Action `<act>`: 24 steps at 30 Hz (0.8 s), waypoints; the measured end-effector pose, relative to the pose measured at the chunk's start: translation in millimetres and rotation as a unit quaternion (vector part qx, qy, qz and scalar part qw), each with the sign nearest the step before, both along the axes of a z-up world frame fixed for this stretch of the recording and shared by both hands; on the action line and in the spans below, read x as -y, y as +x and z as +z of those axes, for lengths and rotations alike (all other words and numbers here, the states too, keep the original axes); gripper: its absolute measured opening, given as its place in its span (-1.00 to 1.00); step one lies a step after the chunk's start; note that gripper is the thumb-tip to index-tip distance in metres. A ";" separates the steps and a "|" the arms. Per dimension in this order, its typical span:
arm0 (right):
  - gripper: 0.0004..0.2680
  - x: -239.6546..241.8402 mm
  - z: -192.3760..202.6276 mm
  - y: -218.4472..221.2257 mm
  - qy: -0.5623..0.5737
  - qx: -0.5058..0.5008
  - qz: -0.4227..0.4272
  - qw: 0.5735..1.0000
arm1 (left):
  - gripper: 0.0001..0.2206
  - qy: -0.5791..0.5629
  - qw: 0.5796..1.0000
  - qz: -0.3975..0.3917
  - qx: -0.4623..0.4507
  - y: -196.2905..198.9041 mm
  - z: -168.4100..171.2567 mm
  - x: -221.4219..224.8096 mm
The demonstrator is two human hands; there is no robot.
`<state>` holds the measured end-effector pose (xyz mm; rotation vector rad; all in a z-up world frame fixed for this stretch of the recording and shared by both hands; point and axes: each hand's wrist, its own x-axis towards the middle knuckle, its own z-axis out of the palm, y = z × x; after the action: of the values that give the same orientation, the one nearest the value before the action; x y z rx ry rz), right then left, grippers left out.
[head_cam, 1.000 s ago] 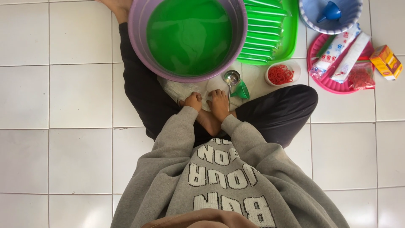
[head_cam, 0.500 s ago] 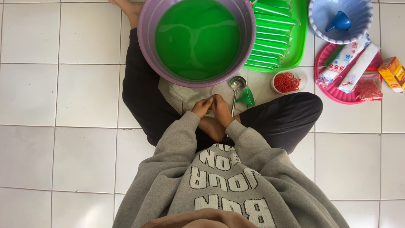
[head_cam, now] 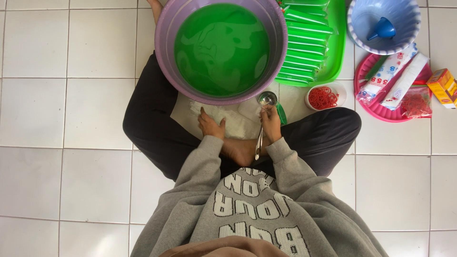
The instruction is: The person fills small plastic tubes with a green liquid from a large basin using a funnel and a ladle, then secures the tops of the tubes with small red rubber bands.
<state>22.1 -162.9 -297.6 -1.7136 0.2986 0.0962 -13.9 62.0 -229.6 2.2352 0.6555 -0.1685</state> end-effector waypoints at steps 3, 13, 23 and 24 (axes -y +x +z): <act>-0.91 -3.9 9.2 -8.7 0.071 -0.012 0.030 0.997 | -0.36 0.122 0.985 -0.118 -0.019 -4.7 -15.2 23.1; -0.96 -30.4 33.4 -59.3 -0.039 -0.028 0.251 0.967 | -0.65 -0.665 0.728 0.163 0.040 16.3 -89.1 27.4; -0.60 42.5 -9.2 -16.4 -0.609 0.025 -0.003 0.793 | -0.76 -0.462 0.882 -0.083 -0.022 16.4 -28.3 63.6; -0.76 54.8 -22.6 -14.2 -0.552 -0.027 0.076 0.830 | -0.76 -0.475 0.872 -0.115 0.021 17.9 -5.2 67.8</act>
<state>7.9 -217.7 -320.2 -2.9026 0.2707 0.0936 4.0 -5.7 -234.8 1.3356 0.1842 -0.4499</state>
